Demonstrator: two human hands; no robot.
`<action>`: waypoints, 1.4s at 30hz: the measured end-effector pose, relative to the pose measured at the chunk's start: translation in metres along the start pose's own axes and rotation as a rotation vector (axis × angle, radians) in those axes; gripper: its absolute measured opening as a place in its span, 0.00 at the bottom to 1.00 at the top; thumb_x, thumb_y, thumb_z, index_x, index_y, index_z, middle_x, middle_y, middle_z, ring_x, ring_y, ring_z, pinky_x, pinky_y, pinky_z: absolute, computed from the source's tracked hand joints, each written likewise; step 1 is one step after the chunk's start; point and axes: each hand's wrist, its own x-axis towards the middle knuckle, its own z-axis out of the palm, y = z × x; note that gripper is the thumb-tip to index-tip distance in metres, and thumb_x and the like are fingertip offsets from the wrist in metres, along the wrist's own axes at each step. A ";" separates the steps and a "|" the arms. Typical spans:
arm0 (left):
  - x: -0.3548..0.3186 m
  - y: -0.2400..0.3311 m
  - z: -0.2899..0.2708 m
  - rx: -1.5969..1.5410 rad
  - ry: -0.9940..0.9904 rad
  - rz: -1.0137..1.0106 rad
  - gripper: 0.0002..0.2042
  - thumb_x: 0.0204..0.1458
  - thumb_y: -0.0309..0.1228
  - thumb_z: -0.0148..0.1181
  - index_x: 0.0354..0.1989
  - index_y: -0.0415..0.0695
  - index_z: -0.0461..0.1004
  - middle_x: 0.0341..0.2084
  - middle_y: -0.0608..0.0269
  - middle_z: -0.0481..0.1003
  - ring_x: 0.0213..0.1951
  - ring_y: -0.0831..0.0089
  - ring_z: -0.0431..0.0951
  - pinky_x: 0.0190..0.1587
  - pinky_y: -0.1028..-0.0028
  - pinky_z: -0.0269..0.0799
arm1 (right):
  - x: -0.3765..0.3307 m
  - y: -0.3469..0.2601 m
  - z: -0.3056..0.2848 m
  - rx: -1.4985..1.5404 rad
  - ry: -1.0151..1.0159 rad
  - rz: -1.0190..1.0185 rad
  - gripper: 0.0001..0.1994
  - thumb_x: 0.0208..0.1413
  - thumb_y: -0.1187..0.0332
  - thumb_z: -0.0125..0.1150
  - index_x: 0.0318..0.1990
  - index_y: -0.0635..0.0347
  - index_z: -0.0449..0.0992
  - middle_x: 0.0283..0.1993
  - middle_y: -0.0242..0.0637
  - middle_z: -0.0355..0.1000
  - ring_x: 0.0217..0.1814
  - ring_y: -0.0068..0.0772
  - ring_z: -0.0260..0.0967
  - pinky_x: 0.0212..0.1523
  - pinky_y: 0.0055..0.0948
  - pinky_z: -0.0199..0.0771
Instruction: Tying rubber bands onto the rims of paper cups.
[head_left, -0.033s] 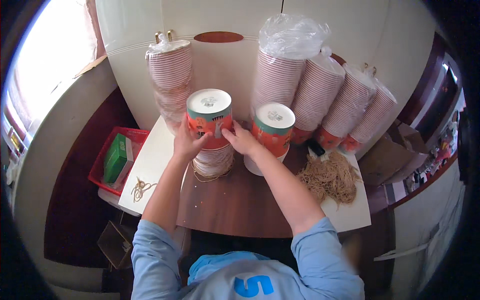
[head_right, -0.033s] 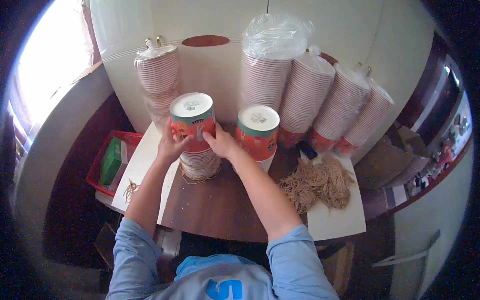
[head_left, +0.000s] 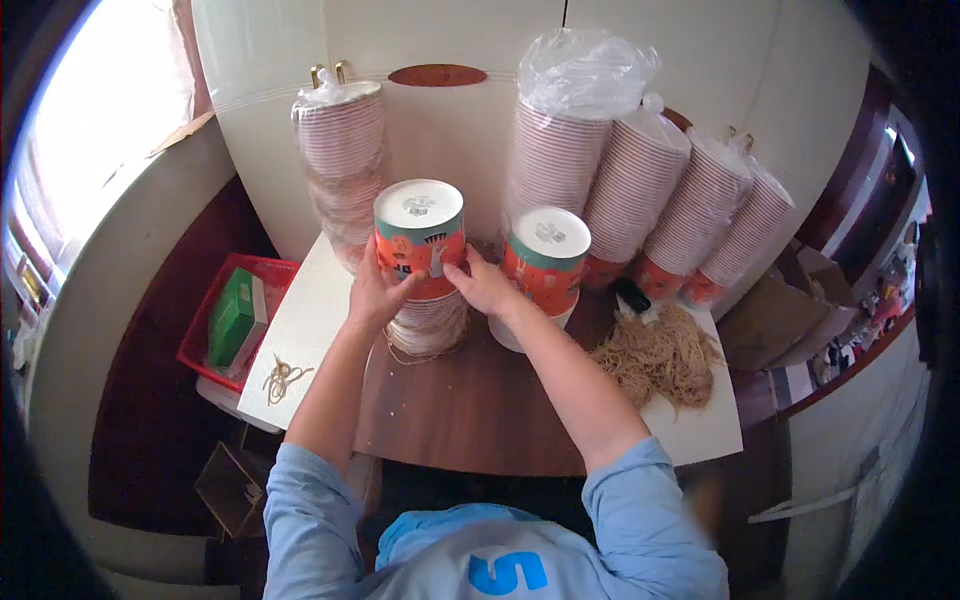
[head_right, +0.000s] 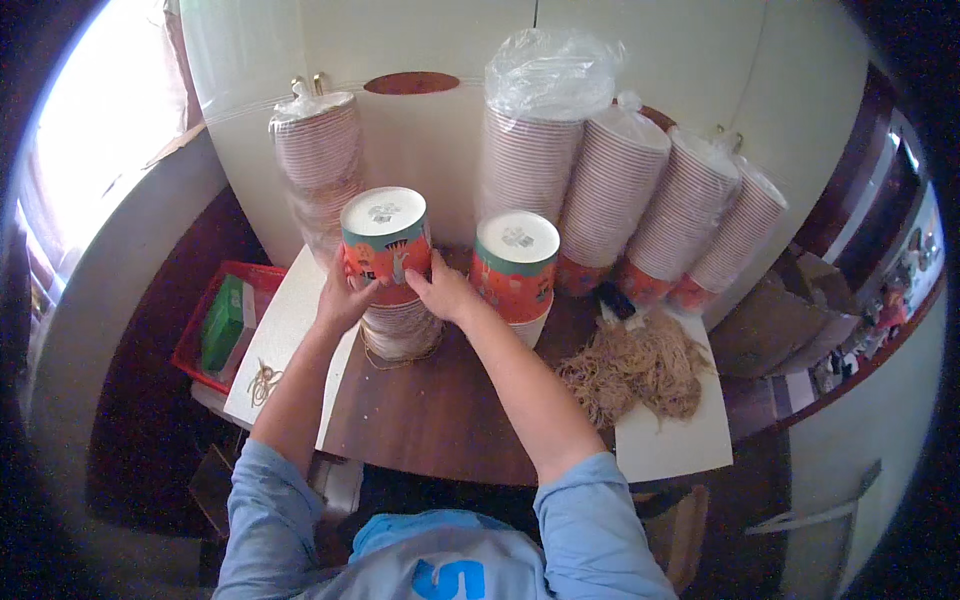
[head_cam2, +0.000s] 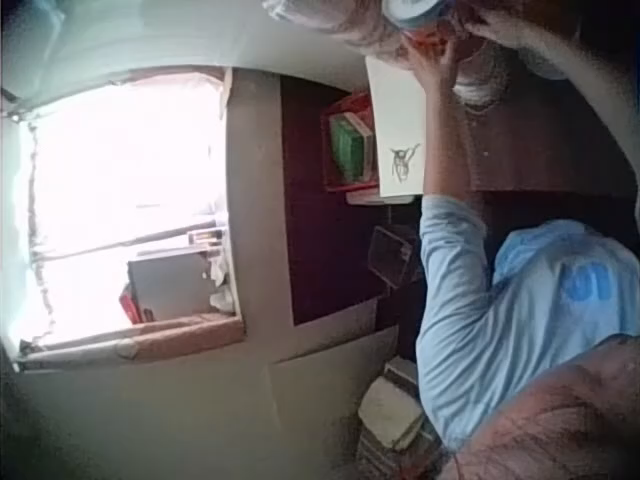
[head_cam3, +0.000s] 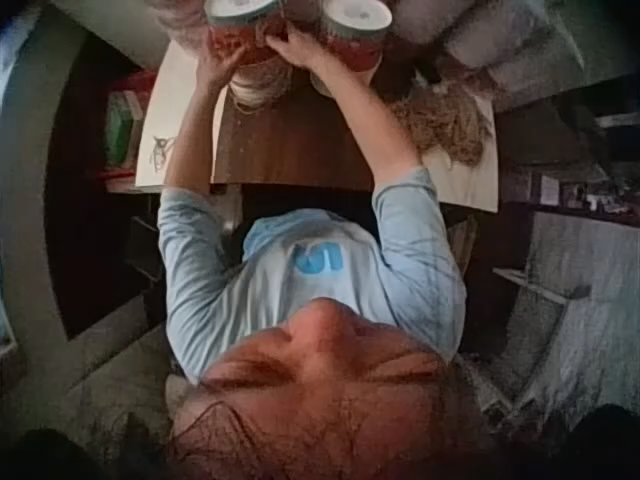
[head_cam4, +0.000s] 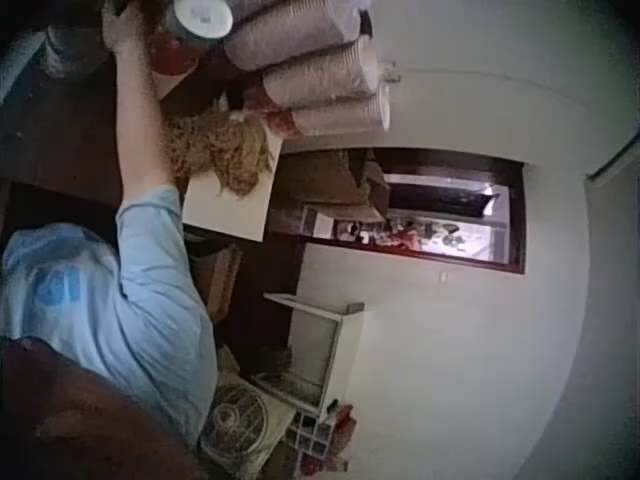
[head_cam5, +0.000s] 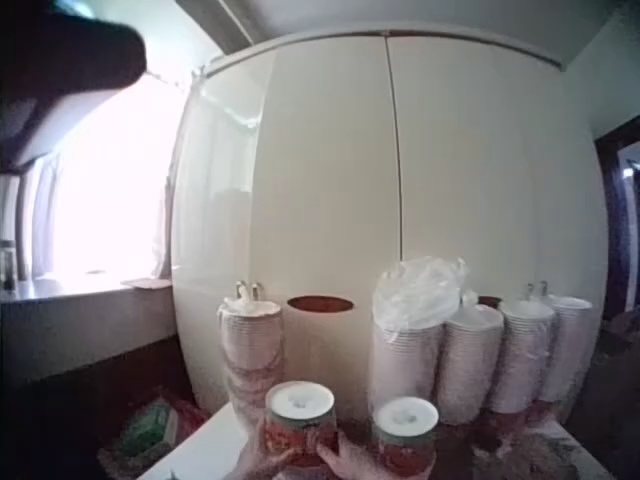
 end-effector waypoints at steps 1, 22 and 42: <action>-0.007 -0.005 0.010 -0.011 -0.010 0.012 0.48 0.37 0.46 0.70 0.62 0.34 0.49 0.53 0.39 0.64 0.54 0.49 0.67 0.54 0.60 0.64 | -0.005 0.011 -0.002 -0.002 0.022 -0.012 0.28 0.56 0.53 0.50 0.58 0.64 0.61 0.54 0.54 0.67 0.58 0.52 0.63 0.59 0.39 0.61; -0.193 -0.045 0.058 0.504 -0.240 0.076 0.33 0.50 0.47 0.52 0.59 0.35 0.57 0.57 0.44 0.60 0.61 0.50 0.57 0.63 0.53 0.45 | -0.056 0.022 -0.123 -0.579 0.436 -0.274 0.17 0.36 0.75 0.67 0.35 0.61 0.66 0.39 0.42 0.68 0.44 0.45 0.66 0.44 0.37 0.68; -0.196 -0.043 0.056 0.533 -0.241 0.063 0.29 0.49 0.47 0.53 0.54 0.37 0.64 0.58 0.44 0.60 0.61 0.51 0.57 0.63 0.54 0.46 | -0.124 -0.081 -0.214 -0.239 0.919 -0.628 0.12 0.55 0.73 0.58 0.46 0.64 0.68 0.50 0.40 0.69 0.49 0.29 0.67 0.48 0.28 0.68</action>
